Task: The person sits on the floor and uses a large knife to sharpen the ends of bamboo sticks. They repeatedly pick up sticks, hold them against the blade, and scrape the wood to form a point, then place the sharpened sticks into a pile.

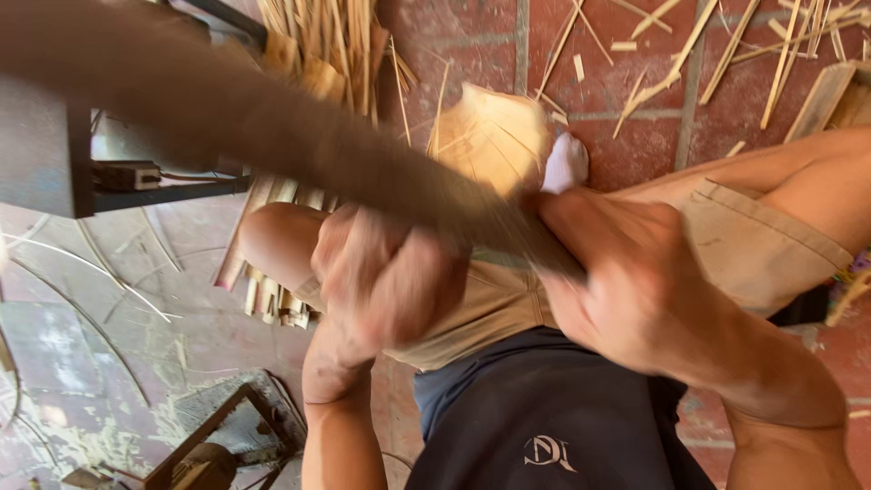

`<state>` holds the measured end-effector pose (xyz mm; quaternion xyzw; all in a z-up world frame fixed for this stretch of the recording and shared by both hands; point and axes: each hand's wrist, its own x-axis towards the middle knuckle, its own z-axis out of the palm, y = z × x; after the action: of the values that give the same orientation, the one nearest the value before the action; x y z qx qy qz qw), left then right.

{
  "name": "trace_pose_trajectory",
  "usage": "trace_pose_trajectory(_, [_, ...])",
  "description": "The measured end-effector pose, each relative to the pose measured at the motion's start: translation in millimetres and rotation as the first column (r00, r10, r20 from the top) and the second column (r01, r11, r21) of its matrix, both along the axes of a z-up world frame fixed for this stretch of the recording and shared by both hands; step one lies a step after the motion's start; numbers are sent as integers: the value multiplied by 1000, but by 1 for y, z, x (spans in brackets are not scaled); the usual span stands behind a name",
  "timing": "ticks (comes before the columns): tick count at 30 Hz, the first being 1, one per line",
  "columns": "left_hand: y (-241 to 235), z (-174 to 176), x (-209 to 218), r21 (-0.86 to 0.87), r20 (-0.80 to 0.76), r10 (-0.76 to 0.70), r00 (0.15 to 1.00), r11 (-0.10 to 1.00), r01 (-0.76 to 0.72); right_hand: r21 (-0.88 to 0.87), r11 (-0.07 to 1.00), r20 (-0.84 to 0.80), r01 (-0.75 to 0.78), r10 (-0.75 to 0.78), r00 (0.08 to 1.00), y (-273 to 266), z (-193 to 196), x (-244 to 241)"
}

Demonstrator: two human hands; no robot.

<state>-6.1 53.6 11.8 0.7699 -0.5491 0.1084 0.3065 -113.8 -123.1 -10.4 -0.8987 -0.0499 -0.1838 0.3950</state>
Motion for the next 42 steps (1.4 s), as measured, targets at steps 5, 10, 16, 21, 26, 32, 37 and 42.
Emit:
trace_pose_trajectory(5, [-56,-77,32,-215,-83,20,996,976,-38,21,992,-526,125,-95,845,-29,-68,35])
trace_pose_trajectory(10, [-65,-156,73,-303,-20,32,999,952,-37,-459,888,-465,-16,-225,856,-84,-143,44])
trace_pose_trajectory(16, [-44,-157,101,-315,-32,67,997,946,-73,-524,848,-387,-81,-152,910,-102,-104,38])
trace_pose_trajectory(21, [-28,-143,90,-272,-85,56,995,959,-78,284,863,-703,417,-108,703,-85,-182,26])
trace_pose_trajectory(26, [-3,-39,49,-302,-18,44,999,952,-47,-65,980,-810,185,-161,564,-74,-332,55])
trace_pose_trajectory(32, [64,7,17,-250,26,197,980,950,-185,-179,971,-588,159,-235,774,-84,-386,43])
trace_pose_trajectory(37, [12,-53,21,-227,-247,-34,968,974,-23,-113,948,-527,297,-310,791,-74,-235,13])
trace_pose_trajectory(42, [10,-99,5,-230,-290,-18,957,972,-51,-35,988,-138,154,-157,978,-13,-108,-44])
